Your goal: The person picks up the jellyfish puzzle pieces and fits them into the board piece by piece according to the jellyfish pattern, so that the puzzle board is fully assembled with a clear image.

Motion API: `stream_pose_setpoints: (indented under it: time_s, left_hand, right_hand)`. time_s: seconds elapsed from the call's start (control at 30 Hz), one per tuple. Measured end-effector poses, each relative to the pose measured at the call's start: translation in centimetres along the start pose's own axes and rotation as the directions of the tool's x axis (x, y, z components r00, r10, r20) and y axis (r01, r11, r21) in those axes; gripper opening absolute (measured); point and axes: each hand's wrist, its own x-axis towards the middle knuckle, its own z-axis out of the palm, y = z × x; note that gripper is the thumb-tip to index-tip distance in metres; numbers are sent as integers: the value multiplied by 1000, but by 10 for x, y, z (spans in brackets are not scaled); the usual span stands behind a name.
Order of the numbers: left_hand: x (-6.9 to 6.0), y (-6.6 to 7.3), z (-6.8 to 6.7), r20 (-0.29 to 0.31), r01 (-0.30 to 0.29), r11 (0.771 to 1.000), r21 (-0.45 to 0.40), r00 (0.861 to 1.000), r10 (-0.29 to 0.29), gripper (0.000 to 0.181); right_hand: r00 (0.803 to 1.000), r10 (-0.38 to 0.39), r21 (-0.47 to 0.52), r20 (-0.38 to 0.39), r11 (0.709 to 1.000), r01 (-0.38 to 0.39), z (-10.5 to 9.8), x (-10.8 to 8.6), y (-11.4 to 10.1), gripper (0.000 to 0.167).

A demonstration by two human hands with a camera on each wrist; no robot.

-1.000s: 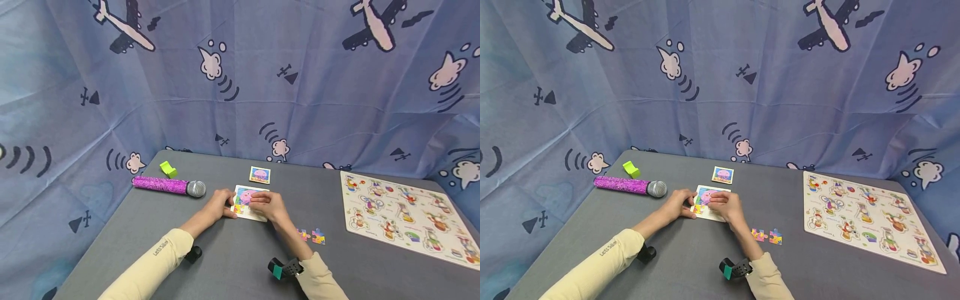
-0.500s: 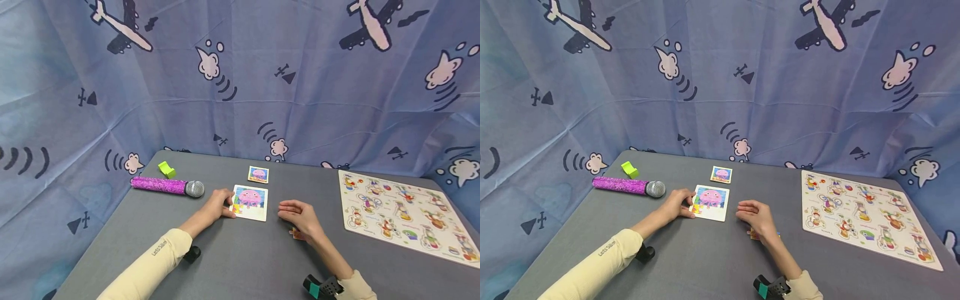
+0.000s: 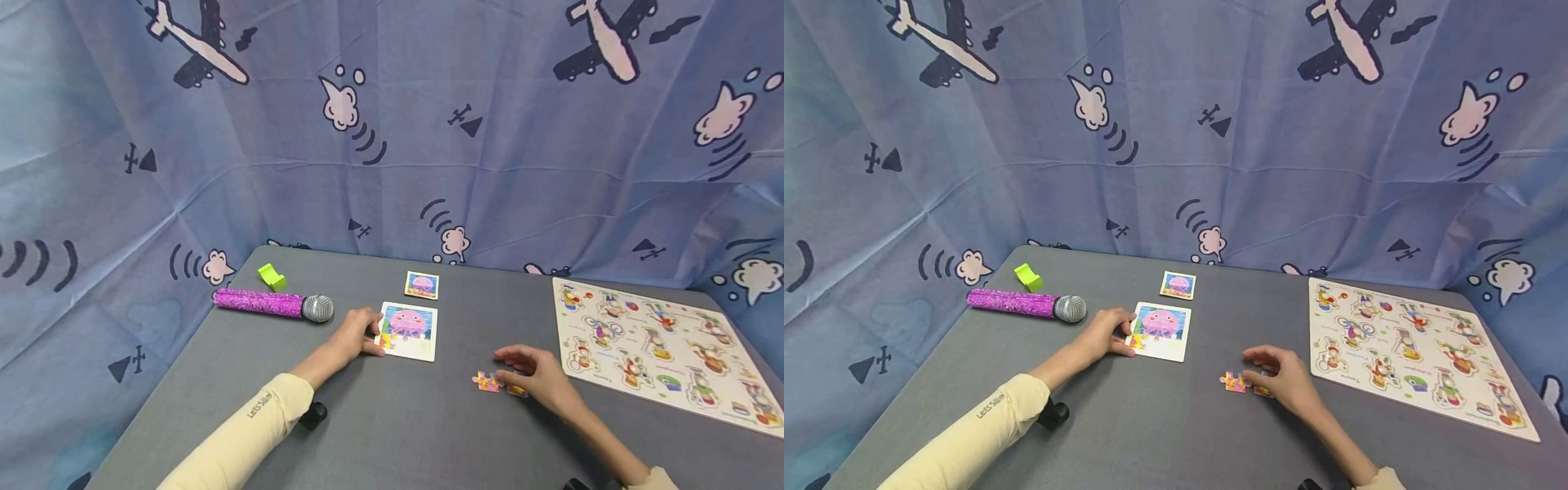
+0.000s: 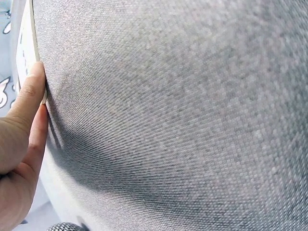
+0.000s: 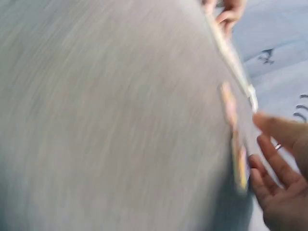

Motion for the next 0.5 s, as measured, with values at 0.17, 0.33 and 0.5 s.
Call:
stream_pose_setpoints:
  time_s: [0.17,0.33,0.5]
  left_hand:
    - [0,1,0,1,0,1000,4,1000,0,40]
    - [0,1,-1,5,1,1000,4,1000,-1,40]
    - [-1,0,-1,10,3,1000,9,1000,-3,39]
  right_hand:
    - [995,-93,-175,44,980,99,-5,-4,7,32]
    - [983,-177,-244,50,952,184,-3,-6,10,34]
    - [982,-184,-261,46,946,190,-2,-5,10,29]
